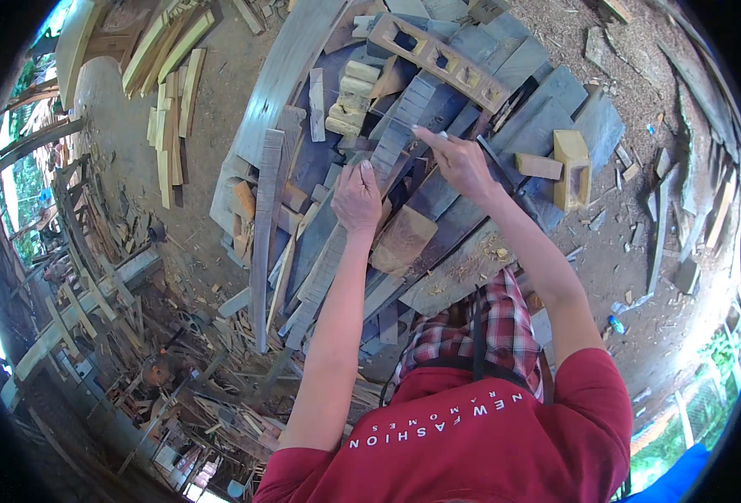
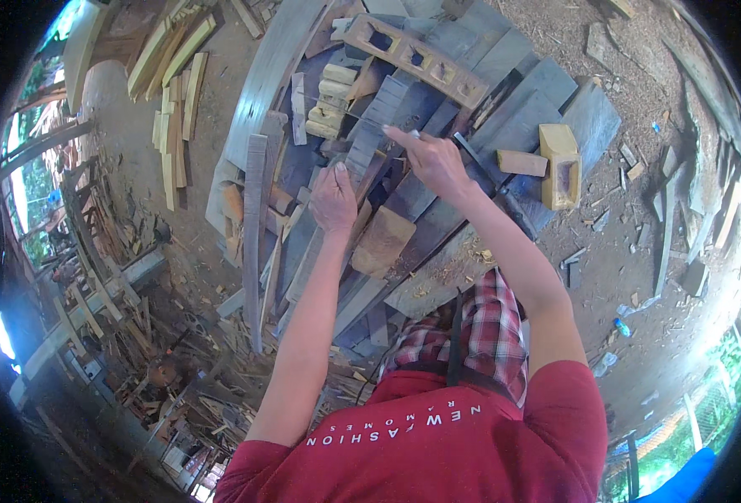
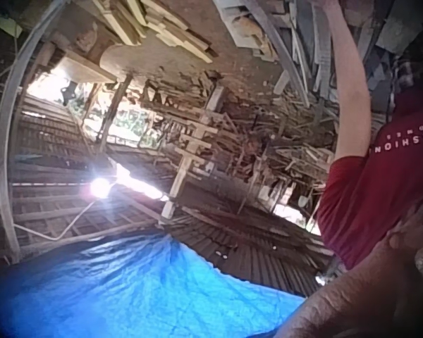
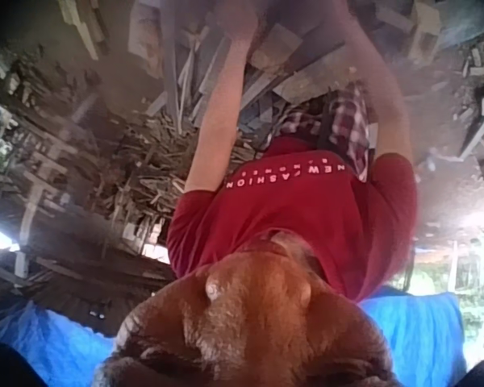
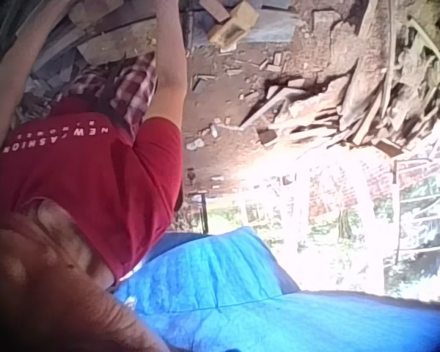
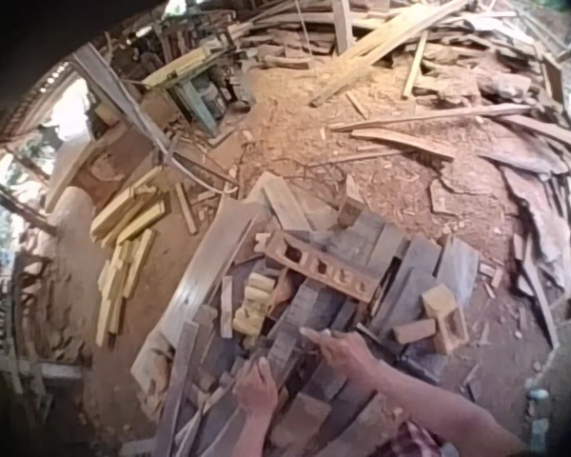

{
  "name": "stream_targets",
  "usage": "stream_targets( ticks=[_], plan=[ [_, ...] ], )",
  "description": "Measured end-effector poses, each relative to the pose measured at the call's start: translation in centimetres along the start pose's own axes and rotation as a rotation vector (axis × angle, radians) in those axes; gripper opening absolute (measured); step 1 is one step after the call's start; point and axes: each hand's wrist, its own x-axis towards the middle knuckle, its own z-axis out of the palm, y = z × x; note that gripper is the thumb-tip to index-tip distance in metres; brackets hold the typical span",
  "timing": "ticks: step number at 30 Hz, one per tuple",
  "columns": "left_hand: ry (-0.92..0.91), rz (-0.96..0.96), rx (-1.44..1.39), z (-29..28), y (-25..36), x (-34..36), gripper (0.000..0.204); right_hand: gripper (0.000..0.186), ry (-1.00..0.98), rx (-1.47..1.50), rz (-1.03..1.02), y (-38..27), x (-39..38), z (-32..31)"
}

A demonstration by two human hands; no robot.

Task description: Using a chisel to carve or refine a slot in a piece of wood among a pile of lumber.

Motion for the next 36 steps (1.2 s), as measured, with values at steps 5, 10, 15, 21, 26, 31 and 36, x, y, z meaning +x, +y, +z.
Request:
stream_targets(
  ticks=[5,10,15,21,26,31,36],
  plan=[
    [-0.008,-0.014,0.024,-0.2,-0.4,-0.1,0.034,0.05,0.006,0.013,0.004,1.2,-3.3,0.3],
    [0.001,-0.005,0.026,-0.5,0.0,0.0,0.034,0.052,0.062,-0.004,-0.024,1.5,-3.4,-0.6],
    [-0.001,-0.014,-0.004,0.0,0.3,-0.1,0.034,0.052,0.015,-0.006,-0.009,0.4,-0.9,0.2],
    [-0.012,-0.03,0.032,-0.6,-0.1,-0.1,0.036,0.052,0.036,0.004,0.023,2.2,-5.0,-0.8],
    [-0.024,-0.008,0.001,0.0,0.2,0.0,0.035,0.054,0.047,0.028,-0.028,0.7,-0.7,-0.1],
    [-0.001,-0.025,0.004,-0.3,-0.4,-0.1,0.036,0.052,0.028,0.027,-0.013,1.9,-4.1,-0.6],
    [-0.01,-0.005,0.009,-0.1,0.3,0.2,0.036,0.052,0.022,0.011,-0.01,1.2,-1.2,-0.4]
  ],
)
